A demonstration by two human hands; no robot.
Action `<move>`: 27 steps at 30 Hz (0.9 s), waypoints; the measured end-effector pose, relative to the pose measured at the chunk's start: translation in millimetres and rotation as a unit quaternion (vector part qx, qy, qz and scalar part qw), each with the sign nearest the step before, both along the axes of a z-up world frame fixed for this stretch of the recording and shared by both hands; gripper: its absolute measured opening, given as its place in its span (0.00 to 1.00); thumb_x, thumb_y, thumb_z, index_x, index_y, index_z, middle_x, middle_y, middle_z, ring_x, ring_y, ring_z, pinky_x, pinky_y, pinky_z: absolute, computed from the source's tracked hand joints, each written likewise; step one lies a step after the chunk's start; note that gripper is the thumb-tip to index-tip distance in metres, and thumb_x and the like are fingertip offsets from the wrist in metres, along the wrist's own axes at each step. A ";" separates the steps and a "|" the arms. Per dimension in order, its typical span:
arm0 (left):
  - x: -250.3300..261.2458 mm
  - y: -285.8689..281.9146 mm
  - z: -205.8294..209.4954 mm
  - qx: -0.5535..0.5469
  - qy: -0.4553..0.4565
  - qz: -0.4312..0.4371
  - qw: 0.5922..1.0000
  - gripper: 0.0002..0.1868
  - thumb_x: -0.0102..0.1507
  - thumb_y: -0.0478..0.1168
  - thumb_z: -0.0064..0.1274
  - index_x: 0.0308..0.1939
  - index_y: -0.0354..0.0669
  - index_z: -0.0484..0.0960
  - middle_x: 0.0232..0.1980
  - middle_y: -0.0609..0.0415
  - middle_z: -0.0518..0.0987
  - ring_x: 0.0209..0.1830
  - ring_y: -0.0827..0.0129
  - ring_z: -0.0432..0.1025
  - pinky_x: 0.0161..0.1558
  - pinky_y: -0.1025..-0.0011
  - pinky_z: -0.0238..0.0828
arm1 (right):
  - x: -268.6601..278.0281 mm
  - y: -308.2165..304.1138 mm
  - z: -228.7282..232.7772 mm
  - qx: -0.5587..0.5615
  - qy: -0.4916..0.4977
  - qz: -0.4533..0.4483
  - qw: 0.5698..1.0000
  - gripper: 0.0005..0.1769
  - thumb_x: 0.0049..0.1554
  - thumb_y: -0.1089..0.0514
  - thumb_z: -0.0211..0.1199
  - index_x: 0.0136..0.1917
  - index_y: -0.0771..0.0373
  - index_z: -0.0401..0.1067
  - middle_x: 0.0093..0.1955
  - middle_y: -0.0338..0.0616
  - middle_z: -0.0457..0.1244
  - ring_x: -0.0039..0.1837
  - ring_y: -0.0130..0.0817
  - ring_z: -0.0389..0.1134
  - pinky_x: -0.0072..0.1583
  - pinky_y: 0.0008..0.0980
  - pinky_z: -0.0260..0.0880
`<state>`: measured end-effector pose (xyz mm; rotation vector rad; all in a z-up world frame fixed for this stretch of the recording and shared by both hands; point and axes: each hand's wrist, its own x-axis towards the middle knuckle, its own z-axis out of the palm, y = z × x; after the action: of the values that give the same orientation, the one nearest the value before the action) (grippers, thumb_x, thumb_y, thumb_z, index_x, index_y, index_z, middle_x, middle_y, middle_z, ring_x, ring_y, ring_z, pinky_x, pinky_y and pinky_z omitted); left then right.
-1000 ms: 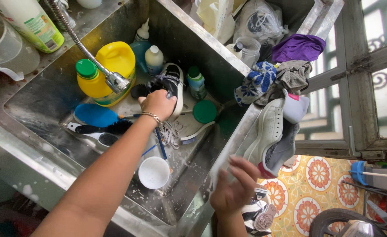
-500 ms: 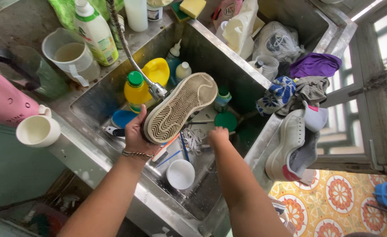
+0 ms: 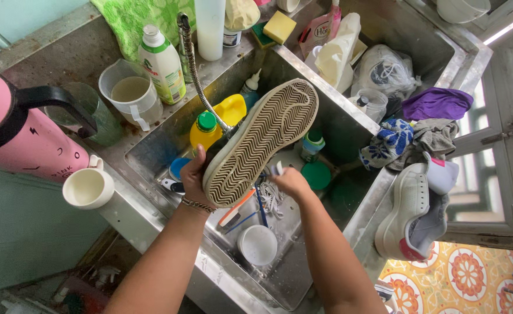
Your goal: The person cleans white sneakers in a sink by scrubbing the upper with a brush, applying liquid from a cup to the edges with a small brush, using a hairdryer on the material, and scrubbing the soles with a sponge.
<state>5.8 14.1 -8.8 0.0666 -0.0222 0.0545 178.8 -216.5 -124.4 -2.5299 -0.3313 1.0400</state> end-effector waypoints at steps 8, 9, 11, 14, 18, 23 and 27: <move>11.6 -14.6 -0.9 0.239 0.005 -0.060 0.969 0.41 0.65 0.62 0.52 0.67 0.28 0.71 0.58 0.41 0.81 0.55 0.57 0.78 0.58 0.61 0.75 | -65.9 9.1 139.0 0.710 0.372 -0.236 0.550 0.29 0.62 0.36 0.60 0.58 0.63 0.71 0.41 0.44 0.65 0.38 0.27 0.62 0.36 0.21 0.58; 16.8 -15.9 -8.6 0.243 0.000 -0.062 0.968 0.41 0.65 0.62 0.52 0.67 0.28 0.71 0.58 0.41 0.81 0.55 0.57 0.78 0.58 0.61 0.75 | -69.7 14.8 141.5 0.713 0.368 -0.233 0.549 0.29 0.62 0.36 0.60 0.58 0.63 0.71 0.41 0.44 0.65 0.38 0.27 0.62 0.36 0.21 0.58; 25.8 -22.1 -25.9 0.399 0.074 -0.075 0.911 0.34 0.73 0.55 0.60 0.57 0.19 0.75 0.50 0.41 0.80 0.45 0.63 0.75 0.49 0.67 0.73 | -78.6 19.6 140.7 0.630 0.252 -0.403 0.614 0.19 0.58 0.51 0.61 0.59 0.63 0.69 0.49 0.40 0.68 0.46 0.30 0.70 0.46 0.28 0.72; 33.2 -22.8 -41.8 0.491 0.141 -0.064 0.858 0.35 0.69 0.61 0.51 0.54 0.25 0.81 0.46 0.48 0.85 0.41 0.74 0.76 0.45 0.78 0.74 | -73.8 13.6 142.3 0.716 0.190 -0.315 0.593 0.17 0.66 0.59 0.68 0.63 0.69 0.70 0.52 0.45 0.68 0.42 0.28 0.64 0.40 0.24 0.62; 27.5 -31.3 -32.8 0.612 0.164 0.095 0.768 0.30 0.72 0.56 0.55 0.60 0.30 0.72 0.44 0.48 0.76 0.40 0.73 0.68 0.40 0.75 0.67 | -80.2 14.0 167.9 0.688 0.069 -0.276 0.668 0.19 0.55 0.64 0.68 0.59 0.67 0.70 0.52 0.43 0.69 0.51 0.33 0.71 0.53 0.32 0.73; -5.3 -35.4 59.1 0.620 -0.007 0.246 0.745 0.39 0.67 0.52 0.62 0.72 0.35 0.62 0.66 0.48 0.72 0.66 0.69 0.68 0.68 0.72 0.64 | -90.8 14.2 175.7 0.644 -0.007 -0.057 0.763 0.25 0.46 0.69 0.77 0.55 0.64 0.70 0.52 0.38 0.68 0.54 0.27 0.69 0.57 0.30 0.72; -15.3 -18.8 132.3 0.653 0.055 0.172 0.736 0.39 0.59 0.48 0.66 0.68 0.35 0.67 0.62 0.44 0.78 0.61 0.64 0.74 0.64 0.65 0.73 | -96.7 14.9 168.2 0.618 -0.025 0.030 0.785 0.24 0.47 0.68 0.81 0.48 0.62 0.67 0.46 0.37 0.66 0.51 0.26 0.66 0.54 0.29 0.70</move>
<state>-9.5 -4.7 123.5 1.5092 0.0775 0.4064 82.1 -201.6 43.8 -1.3290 -0.7888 0.4490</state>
